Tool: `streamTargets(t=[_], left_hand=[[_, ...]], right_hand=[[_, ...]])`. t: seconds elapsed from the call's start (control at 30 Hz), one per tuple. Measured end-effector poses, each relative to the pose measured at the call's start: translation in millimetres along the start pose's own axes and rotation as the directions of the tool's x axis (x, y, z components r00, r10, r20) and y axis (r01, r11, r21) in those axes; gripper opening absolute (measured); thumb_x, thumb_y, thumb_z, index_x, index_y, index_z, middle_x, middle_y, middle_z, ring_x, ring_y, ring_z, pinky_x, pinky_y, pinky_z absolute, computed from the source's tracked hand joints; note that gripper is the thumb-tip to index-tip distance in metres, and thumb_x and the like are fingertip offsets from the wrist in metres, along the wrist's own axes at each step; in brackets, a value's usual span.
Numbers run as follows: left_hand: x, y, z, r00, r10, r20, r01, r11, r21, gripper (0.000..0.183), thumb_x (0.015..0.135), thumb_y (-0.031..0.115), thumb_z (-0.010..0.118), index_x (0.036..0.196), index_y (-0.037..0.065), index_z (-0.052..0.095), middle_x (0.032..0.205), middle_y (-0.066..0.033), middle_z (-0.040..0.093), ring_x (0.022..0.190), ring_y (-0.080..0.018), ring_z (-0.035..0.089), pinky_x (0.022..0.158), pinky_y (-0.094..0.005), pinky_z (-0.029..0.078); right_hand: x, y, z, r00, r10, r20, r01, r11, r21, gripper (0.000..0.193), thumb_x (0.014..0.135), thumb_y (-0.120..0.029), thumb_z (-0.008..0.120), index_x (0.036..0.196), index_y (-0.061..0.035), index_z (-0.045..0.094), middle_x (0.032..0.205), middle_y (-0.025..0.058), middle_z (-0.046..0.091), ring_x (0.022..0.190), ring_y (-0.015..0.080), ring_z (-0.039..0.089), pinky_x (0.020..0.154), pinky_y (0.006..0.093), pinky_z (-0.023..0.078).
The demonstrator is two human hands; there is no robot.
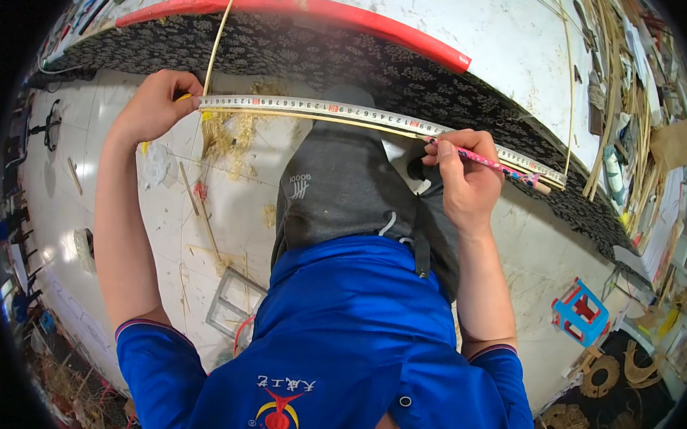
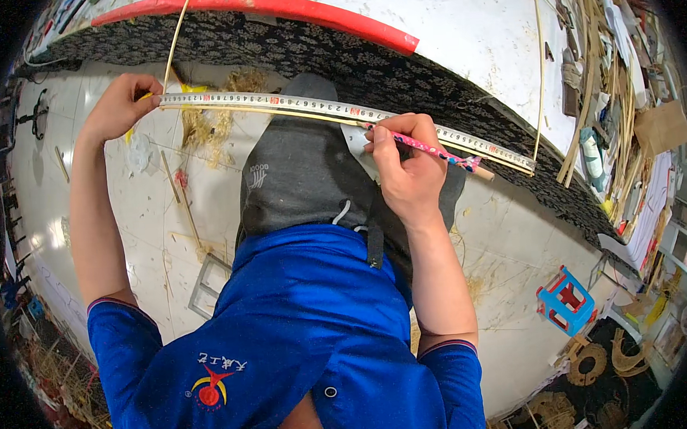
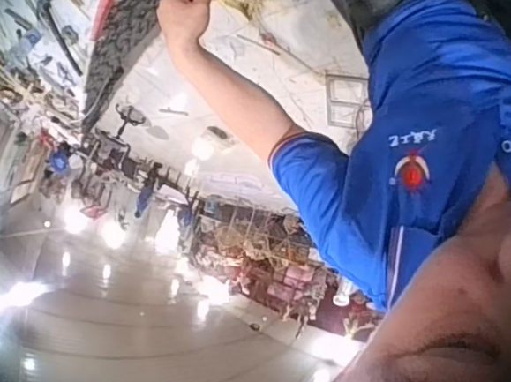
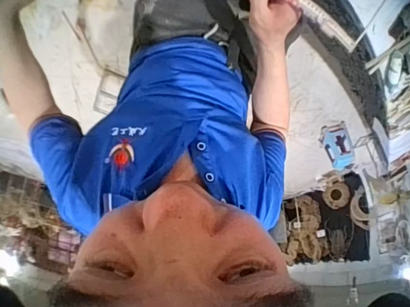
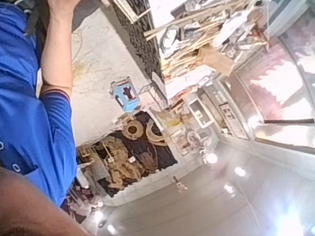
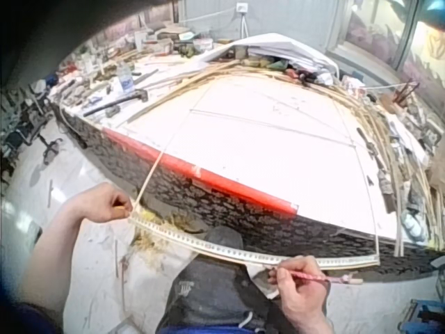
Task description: Assembling a wooden frame by measuring sticks, marking them, and joining them with tape.
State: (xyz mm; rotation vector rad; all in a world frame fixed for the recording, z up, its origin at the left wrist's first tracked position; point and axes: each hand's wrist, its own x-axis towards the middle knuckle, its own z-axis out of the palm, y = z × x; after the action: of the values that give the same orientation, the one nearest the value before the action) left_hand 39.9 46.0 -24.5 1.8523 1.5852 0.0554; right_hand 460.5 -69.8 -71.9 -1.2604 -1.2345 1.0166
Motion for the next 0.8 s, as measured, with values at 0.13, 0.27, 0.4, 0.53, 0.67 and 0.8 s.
streamTargets(t=[0.13, 0.27, 0.4, 0.53, 0.67, 0.8], left_hand=[[-0.7, 1.8, 0.9, 1.0, 0.006, -0.015, -0.006, 1.0, 0.006, 0.013, 0.083, 0.008, 0.067, 0.085, -0.004, 0.063, 0.069, -0.0071, 0.058, 0.065, -0.014, 0.049, 0.061, -0.0327, 0.043], [-0.4, -1.8, 2.0, 1.0, 0.003, -0.03, -0.002, 1.0, 0.011, 0.013, 0.083, 0.008, 0.067, 0.085, -0.004, 0.063, 0.068, -0.006, 0.057, 0.065, -0.0126, 0.048, 0.061, -0.0324, 0.042], [0.2, 0.0, 1.1, 1.0, -0.005, 0.001, 0.005, 1.0, 0.004, 0.012, 0.084, 0.008, 0.067, 0.086, -0.004, 0.063, 0.067, -0.0055, 0.056, 0.065, -0.012, 0.048, 0.06, -0.0321, 0.042], [-0.3, 1.7, 1.5, 1.0, 0.014, -0.012, -0.013, 0.999, 0.032, 0.013, 0.085, 0.008, 0.066, 0.087, -0.004, 0.062, 0.066, -0.006, 0.055, 0.064, -0.0126, 0.047, 0.06, -0.0323, 0.041], [1.0, -2.4, 2.1, 0.999, 0.038, -0.02, -0.037, 0.998, 0.056, 0.013, 0.085, 0.009, 0.067, 0.087, -0.004, 0.063, 0.066, -0.0066, 0.055, 0.063, -0.014, 0.047, 0.06, -0.0328, 0.041], [1.3, -0.9, 0.9, 1.0, 0.031, -0.004, -0.031, 0.997, 0.077, 0.013, 0.085, 0.009, 0.067, 0.087, -0.004, 0.063, 0.066, -0.0065, 0.055, 0.062, -0.0144, 0.047, 0.059, -0.0329, 0.041]], right_hand=[[-0.2, 1.0, 0.5, 1.0, -0.001, -0.003, 0.001, 1.0, -0.009, 0.005, 0.096, -0.001, 0.061, 0.093, 0.0016, 0.057, 0.089, 0.0088, 0.065, 0.074, 0.0118, 0.064, 0.069, 0.0259, 0.053], [-0.2, -0.8, 2.0, 1.0, 0.004, -0.016, -0.004, 1.0, -0.011, 0.005, 0.096, -0.001, 0.061, 0.094, 0.0017, 0.057, 0.088, 0.0089, 0.065, 0.074, 0.0118, 0.064, 0.069, 0.0258, 0.053], [0.2, -0.9, 1.5, 1.0, -0.002, -0.003, 0.002, 0.999, -0.036, 0.005, 0.096, -0.002, 0.061, 0.094, 0.0019, 0.057, 0.088, 0.0091, 0.066, 0.074, 0.0121, 0.064, 0.069, 0.0259, 0.053], [0.1, -1.6, 2.3, 1.0, -0.001, -0.017, 0.001, 1.0, -0.01, 0.006, 0.097, -0.003, 0.061, 0.094, 0.0021, 0.058, 0.088, 0.0094, 0.066, 0.073, 0.0123, 0.064, 0.069, 0.0259, 0.053], [-0.4, -0.8, 2.4, 1.0, 0.007, -0.016, -0.007, 1.0, -0.008, 0.007, 0.097, -0.003, 0.061, 0.094, 0.0022, 0.058, 0.088, 0.0094, 0.066, 0.074, 0.0122, 0.064, 0.069, 0.0257, 0.052], [-0.2, 0.2, 2.2, 1.0, 0.001, -0.013, -0.002, 1.0, -0.018, 0.007, 0.097, -0.003, 0.06, 0.094, 0.0022, 0.058, 0.088, 0.0092, 0.066, 0.073, 0.0121, 0.063, 0.069, 0.0257, 0.052]])
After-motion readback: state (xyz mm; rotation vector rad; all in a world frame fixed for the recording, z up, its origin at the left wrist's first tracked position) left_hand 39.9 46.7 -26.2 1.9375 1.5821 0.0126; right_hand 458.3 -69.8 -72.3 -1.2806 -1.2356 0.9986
